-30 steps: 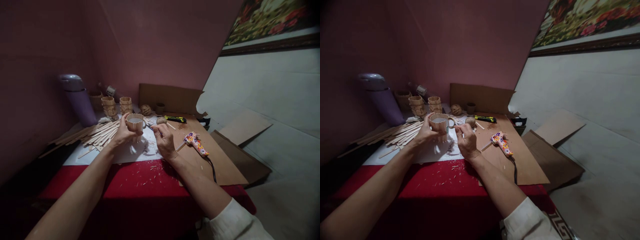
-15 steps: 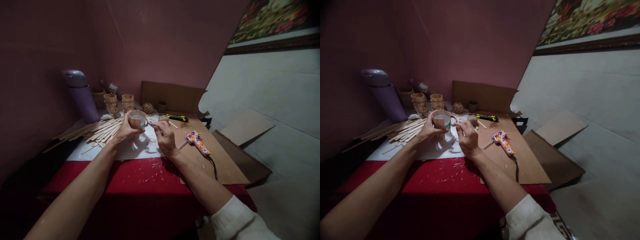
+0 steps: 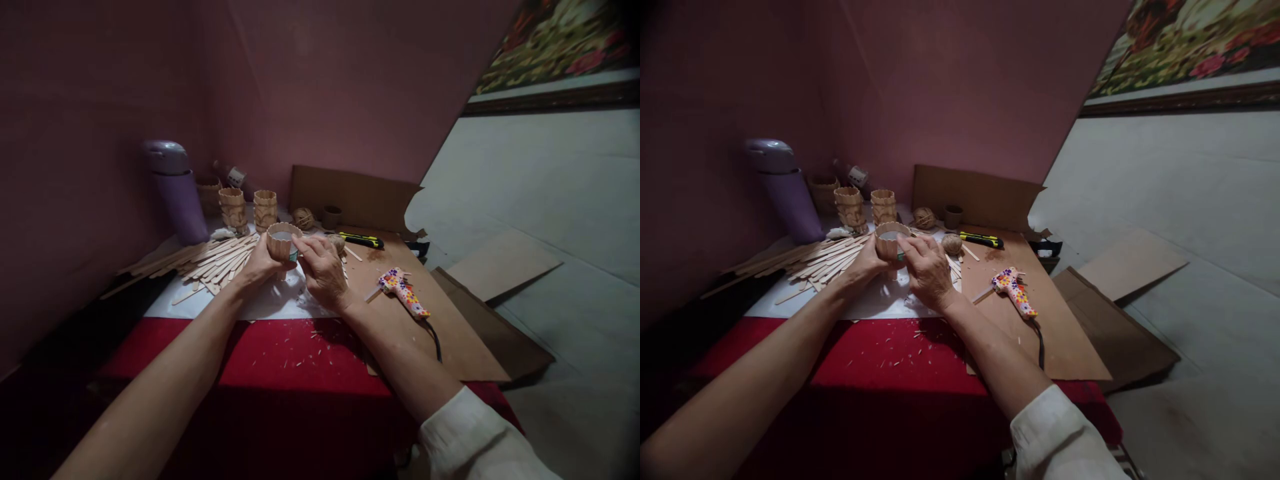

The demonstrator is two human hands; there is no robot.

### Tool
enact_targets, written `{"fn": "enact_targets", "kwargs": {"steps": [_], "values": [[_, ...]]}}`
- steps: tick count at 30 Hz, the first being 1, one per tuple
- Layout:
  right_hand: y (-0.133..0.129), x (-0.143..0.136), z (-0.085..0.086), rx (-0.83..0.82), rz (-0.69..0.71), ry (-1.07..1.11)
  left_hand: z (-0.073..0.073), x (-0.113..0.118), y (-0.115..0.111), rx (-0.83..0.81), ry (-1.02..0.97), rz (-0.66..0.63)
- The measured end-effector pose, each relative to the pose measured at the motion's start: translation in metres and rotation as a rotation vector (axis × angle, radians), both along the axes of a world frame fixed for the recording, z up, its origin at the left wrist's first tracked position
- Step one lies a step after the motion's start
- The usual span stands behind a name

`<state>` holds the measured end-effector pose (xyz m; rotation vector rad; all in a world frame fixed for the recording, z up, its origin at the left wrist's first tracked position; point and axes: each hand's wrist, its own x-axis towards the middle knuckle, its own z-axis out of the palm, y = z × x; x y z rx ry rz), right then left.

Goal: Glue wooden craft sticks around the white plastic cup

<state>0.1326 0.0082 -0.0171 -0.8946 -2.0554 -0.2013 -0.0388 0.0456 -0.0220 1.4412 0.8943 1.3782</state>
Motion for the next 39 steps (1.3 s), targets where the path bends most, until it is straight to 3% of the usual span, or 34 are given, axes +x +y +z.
{"fn": "enact_targets", "kwargs": {"steps": [13,30,35,39], "values": [[0.000,0.003,-0.002,0.058,-0.122,-0.164,-0.004,0.001,0.002,-0.033,-0.006,-0.010],[0.003,0.003,-0.010,0.089,-0.139,-0.174,-0.003,0.002,-0.001,-0.039,-0.022,-0.015],[0.002,0.004,-0.015,0.085,-0.123,-0.108,-0.003,0.001,-0.001,-0.030,-0.033,-0.002],[-0.003,0.005,-0.016,0.096,-0.090,0.061,0.004,0.003,-0.005,-0.037,-0.166,0.011]]}}
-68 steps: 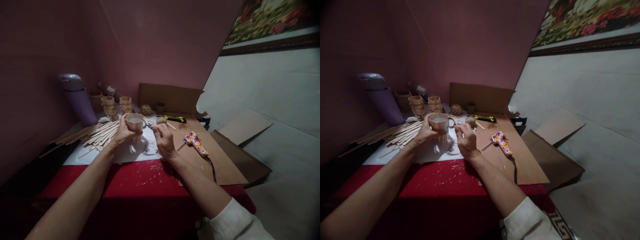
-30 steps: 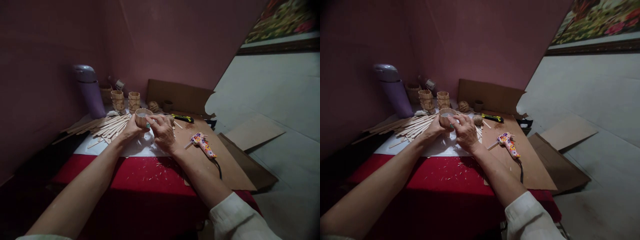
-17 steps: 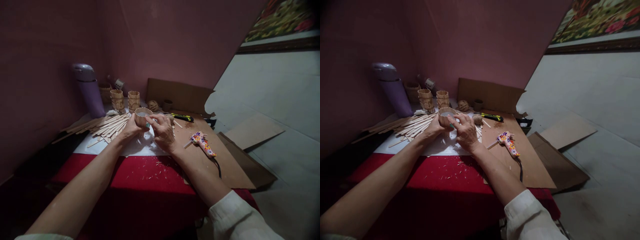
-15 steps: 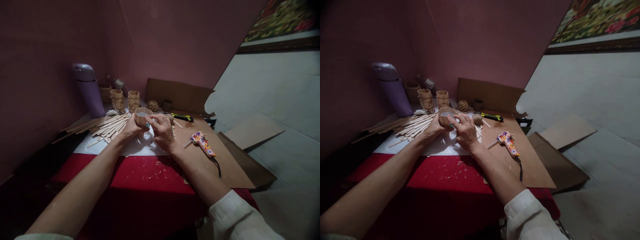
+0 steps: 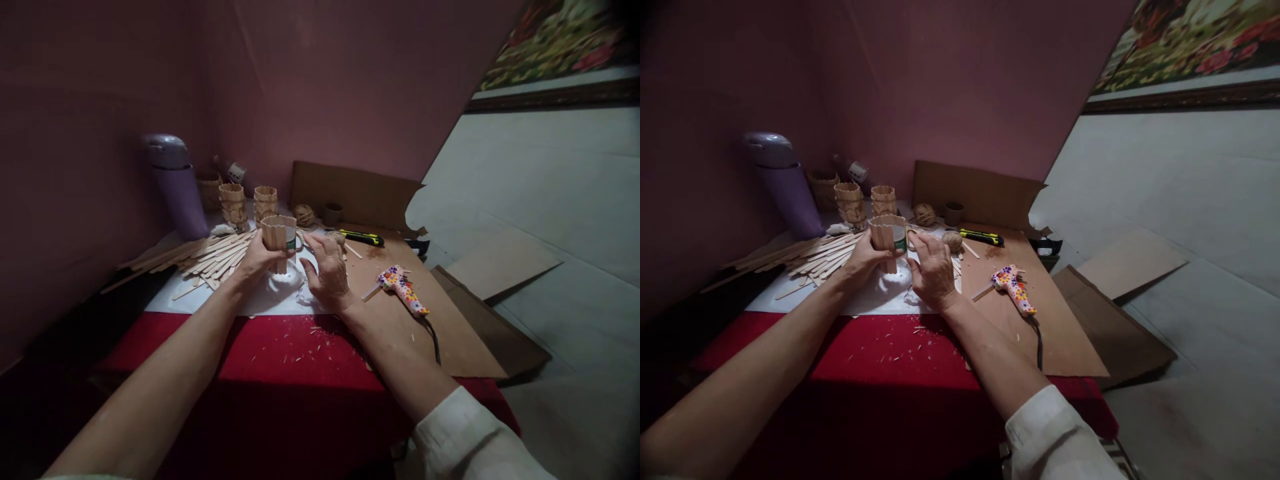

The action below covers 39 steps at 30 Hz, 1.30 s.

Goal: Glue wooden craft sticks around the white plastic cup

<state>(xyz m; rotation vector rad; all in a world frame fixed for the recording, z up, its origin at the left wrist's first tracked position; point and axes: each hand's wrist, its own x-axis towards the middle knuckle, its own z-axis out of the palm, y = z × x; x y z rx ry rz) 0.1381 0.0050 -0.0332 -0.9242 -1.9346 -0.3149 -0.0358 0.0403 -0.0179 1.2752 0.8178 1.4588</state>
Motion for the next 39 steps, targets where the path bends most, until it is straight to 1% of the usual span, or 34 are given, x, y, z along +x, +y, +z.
{"fn": "enact_targets", "kwargs": {"steps": [3,5,7,10,13,17,22,28,35,39], "values": [[-0.006,0.001,0.002,0.003,0.099,0.099,0.008,0.003,-0.008,-0.086,-0.159,-0.048],[-0.010,0.001,0.004,-0.009,0.161,0.107,0.013,0.007,-0.014,-0.163,-0.231,-0.078],[-0.013,0.002,0.005,-0.008,0.197,0.074,0.016,0.010,-0.019,-0.275,-0.281,-0.126],[-0.014,0.001,0.006,0.024,0.203,0.016,0.018,0.015,-0.022,-0.380,-0.350,-0.166],[-0.013,0.001,0.004,0.053,0.179,0.000,0.020,0.016,-0.023,-0.421,-0.372,-0.173],[-0.012,0.003,0.004,0.048,0.140,0.017,0.022,0.014,-0.024,-0.409,-0.360,-0.197],[-0.013,0.004,0.006,0.054,0.090,-0.022,0.020,0.014,-0.023,-0.371,-0.333,-0.204],[-0.009,0.006,0.006,0.133,0.032,-0.097,0.020,0.017,-0.025,-0.370,-0.274,-0.166],[-0.005,0.009,0.005,0.251,0.009,-0.161,0.017,0.017,-0.025,-0.376,-0.234,-0.192],[-0.005,0.010,0.005,0.204,-0.017,-0.210,0.016,0.016,-0.026,-0.352,-0.237,-0.211]]}}
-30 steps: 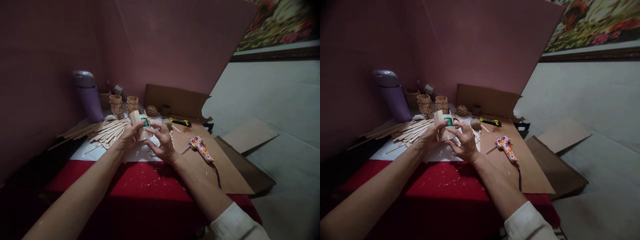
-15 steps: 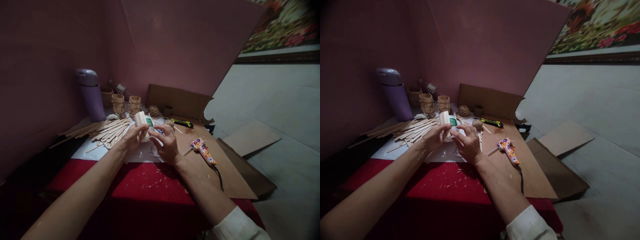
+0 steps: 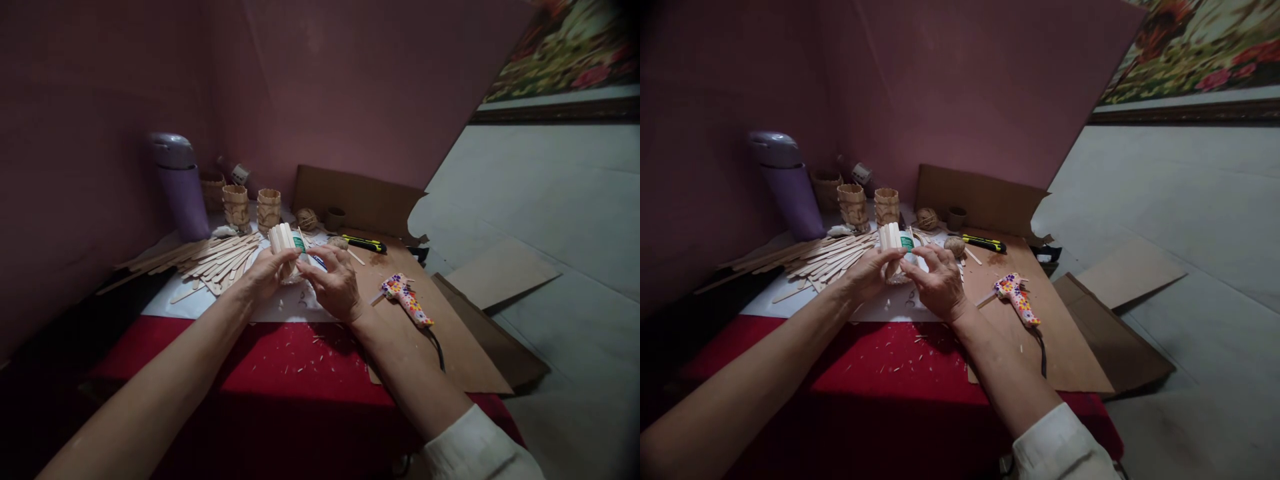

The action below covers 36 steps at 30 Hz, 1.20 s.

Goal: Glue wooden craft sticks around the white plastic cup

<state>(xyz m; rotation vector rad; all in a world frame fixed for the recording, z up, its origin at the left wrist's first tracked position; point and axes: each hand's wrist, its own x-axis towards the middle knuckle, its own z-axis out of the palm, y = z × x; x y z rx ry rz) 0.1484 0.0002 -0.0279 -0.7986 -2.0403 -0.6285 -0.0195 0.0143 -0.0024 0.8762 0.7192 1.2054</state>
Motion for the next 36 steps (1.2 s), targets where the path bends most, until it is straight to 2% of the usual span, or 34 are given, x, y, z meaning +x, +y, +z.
{"fn": "enact_targets", "kwargs": {"steps": [6,11,16,19,25,36], "values": [[0.0008,0.0008,0.0002,0.037,-0.009,-0.037,-0.0004,-0.0008,0.0014,-0.007,0.026,0.002],[-0.0010,0.0017,0.0006,-0.057,-0.002,-0.018,0.0002,-0.0009,0.0025,-0.010,0.017,0.004],[-0.0038,0.0005,0.0009,-0.159,0.113,0.214,0.0058,-0.0011,-0.0023,-0.012,-0.004,0.008],[-0.0024,-0.0010,-0.0005,-0.197,0.081,0.306,0.0078,-0.0006,-0.0047,-0.006,-0.005,-0.026],[-0.0013,-0.0024,-0.0025,-0.193,0.052,0.253,0.0053,0.0002,-0.0013,0.028,-0.047,-0.102],[-0.0018,-0.0018,-0.0034,-0.187,0.061,0.247,-0.0011,0.0002,0.0008,0.079,-0.046,-0.106]]}}
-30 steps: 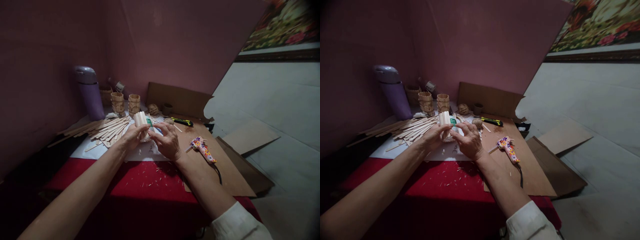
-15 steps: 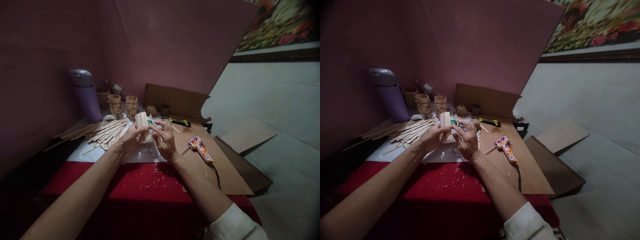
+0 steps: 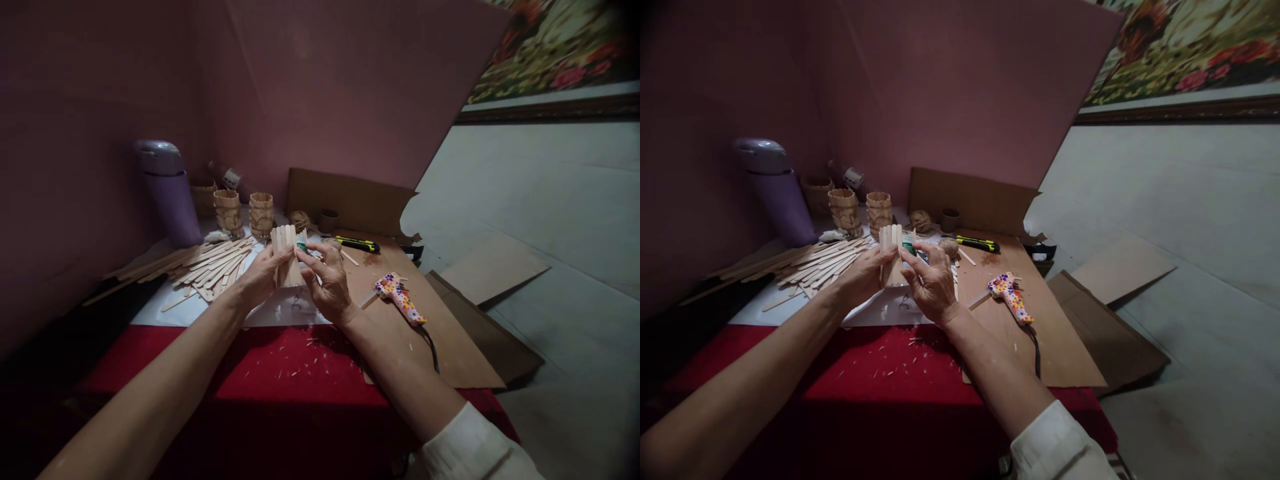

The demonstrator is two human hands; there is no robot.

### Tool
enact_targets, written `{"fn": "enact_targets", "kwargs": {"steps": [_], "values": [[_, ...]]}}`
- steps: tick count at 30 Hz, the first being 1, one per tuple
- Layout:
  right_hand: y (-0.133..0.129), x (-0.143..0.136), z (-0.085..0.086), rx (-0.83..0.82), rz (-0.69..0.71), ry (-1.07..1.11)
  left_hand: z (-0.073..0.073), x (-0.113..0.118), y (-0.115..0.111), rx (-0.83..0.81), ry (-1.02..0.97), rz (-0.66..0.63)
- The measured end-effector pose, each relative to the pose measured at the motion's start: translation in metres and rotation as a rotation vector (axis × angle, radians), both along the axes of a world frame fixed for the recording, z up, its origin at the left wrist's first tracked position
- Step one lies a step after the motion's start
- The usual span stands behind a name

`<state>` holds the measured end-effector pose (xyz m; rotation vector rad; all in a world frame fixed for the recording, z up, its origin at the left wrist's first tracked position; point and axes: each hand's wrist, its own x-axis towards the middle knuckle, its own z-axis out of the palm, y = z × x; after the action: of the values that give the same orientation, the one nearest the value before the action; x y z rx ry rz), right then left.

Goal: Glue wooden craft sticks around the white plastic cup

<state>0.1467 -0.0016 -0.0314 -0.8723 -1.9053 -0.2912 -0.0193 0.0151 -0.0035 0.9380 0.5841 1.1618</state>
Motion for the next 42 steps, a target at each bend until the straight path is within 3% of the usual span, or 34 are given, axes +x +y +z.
{"fn": "enact_targets", "kwargs": {"steps": [10,14,18,21,27,37,42], "values": [[-0.001,-0.002,0.002,-0.055,0.018,0.097,0.003,-0.002,-0.001,-0.038,0.026,-0.057],[0.005,0.001,0.002,-0.169,0.102,0.509,0.008,-0.006,0.000,-0.107,-0.041,-0.096],[0.016,0.003,0.001,-0.453,0.260,0.982,0.012,-0.012,0.000,-0.202,-0.077,-0.121],[0.020,0.002,0.002,-0.532,0.272,1.140,0.013,-0.012,0.000,-0.217,-0.073,-0.108],[0.015,-0.001,0.006,-0.630,0.290,1.132,0.009,-0.014,0.004,-0.161,-0.053,-0.139],[0.014,-0.001,0.008,-0.537,0.304,0.985,0.009,-0.012,0.004,-0.116,-0.086,-0.049],[0.009,-0.005,0.007,-0.482,0.183,0.839,0.007,-0.016,0.007,-0.104,-0.079,-0.059]]}}
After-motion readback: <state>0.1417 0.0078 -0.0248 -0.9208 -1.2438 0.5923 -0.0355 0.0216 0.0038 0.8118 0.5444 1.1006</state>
